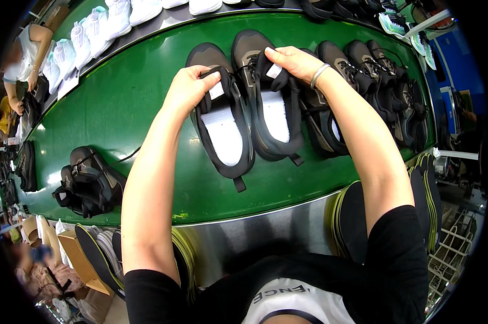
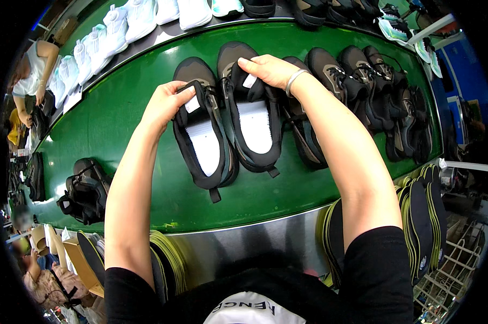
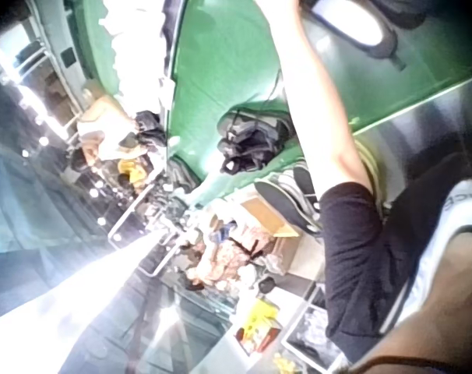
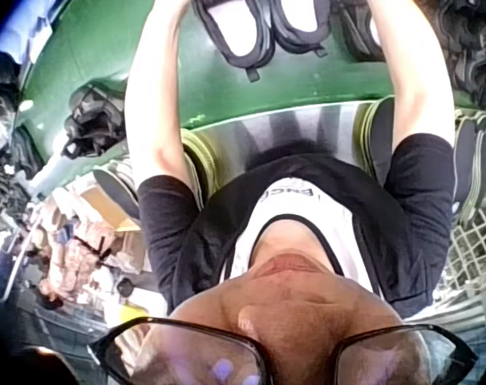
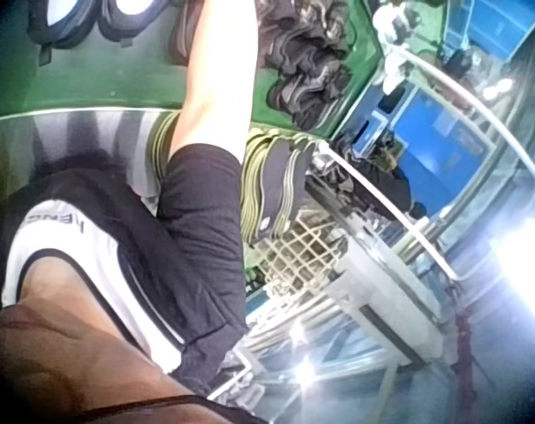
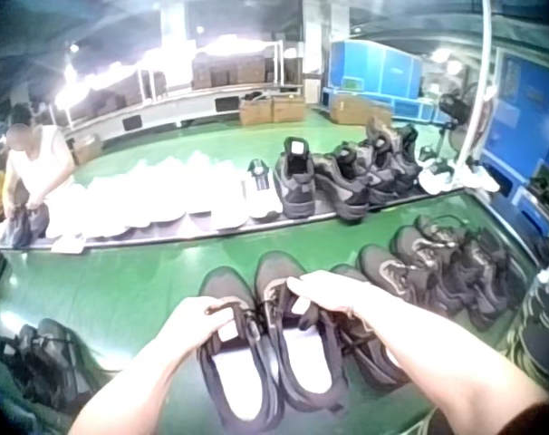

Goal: The person places insoles into several shoes on a workbench and then goes to a storage rack to retrieve more insoles.

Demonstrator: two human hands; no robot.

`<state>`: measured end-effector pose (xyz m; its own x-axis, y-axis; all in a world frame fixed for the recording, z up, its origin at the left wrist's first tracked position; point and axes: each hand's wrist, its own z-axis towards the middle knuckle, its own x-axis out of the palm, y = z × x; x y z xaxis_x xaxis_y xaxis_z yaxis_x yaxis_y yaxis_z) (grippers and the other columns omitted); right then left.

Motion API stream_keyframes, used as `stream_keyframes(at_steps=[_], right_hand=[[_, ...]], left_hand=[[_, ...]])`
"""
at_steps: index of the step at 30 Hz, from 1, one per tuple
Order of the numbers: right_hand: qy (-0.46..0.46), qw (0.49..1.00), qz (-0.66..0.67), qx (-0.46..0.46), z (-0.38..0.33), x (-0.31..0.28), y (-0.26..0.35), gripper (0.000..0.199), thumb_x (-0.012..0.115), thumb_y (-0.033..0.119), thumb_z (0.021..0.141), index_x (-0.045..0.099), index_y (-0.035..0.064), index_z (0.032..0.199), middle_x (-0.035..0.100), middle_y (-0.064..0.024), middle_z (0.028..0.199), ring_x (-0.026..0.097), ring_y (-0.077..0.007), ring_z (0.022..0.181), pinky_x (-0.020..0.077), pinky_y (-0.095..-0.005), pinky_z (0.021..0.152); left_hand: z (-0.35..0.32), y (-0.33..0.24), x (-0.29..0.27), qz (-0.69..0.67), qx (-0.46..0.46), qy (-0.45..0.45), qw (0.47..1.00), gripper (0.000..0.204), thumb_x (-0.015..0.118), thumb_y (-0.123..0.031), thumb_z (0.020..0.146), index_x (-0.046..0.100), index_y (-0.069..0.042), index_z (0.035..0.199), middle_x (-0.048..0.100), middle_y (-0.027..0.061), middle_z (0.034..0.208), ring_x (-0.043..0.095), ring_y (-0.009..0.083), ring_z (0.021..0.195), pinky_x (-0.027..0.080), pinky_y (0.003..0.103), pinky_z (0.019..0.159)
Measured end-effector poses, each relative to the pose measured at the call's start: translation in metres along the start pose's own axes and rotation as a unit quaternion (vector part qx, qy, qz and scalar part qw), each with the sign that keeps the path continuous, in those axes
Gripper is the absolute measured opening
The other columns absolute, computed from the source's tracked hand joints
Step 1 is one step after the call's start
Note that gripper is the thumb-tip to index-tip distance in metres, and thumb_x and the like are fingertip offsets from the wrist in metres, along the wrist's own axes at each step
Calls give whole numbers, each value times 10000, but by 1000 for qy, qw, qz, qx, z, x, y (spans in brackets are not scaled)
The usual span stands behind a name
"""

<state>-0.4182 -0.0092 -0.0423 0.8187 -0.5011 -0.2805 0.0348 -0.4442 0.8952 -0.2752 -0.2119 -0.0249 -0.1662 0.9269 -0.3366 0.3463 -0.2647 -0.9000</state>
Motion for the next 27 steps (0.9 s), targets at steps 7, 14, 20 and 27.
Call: stream_keyframes(at_steps=[7, 14, 20, 27], right_hand=[[7, 1000, -4, -8, 2, 4, 4, 443, 456, 425, 856, 590, 5, 894, 595, -6, 806, 505, -75, 730, 400, -209, 720], [38, 996, -75, -19, -4, 8, 7, 509, 438, 472, 841, 580, -13, 904, 590, -30, 851, 483, -109, 792, 376, -238, 782], [49, 998, -32, -14, -12, 18, 10, 482, 457, 443, 845, 571, -20, 920, 588, -35, 841, 486, -105, 787, 381, -240, 780], [19, 997, -77, -24, -21, 20, 19, 478, 459, 433, 847, 563, -22, 955, 586, -40, 890, 487, -107, 819, 375, -234, 793]], left_hand=[[1, 6, -3, -48, -30, -4, 998, 253, 603, -163, 766, 588, 37, 920, 613, 38, 748, 540, 78, 624, 420, 206, 569], [-11, 5, 0, -139, -91, 29, 986, 242, 617, -151, 754, 590, 22, 921, 619, 53, 778, 561, 106, 679, 434, 227, 641], [-24, 10, 0, -152, -86, 12, 985, 250, 619, -157, 759, 584, 20, 932, 620, 58, 802, 561, 106, 701, 434, 233, 669], [-22, 11, 3, -145, -85, -8, 986, 263, 618, -169, 763, 586, 14, 948, 622, 55, 808, 563, 106, 704, 430, 234, 668]])
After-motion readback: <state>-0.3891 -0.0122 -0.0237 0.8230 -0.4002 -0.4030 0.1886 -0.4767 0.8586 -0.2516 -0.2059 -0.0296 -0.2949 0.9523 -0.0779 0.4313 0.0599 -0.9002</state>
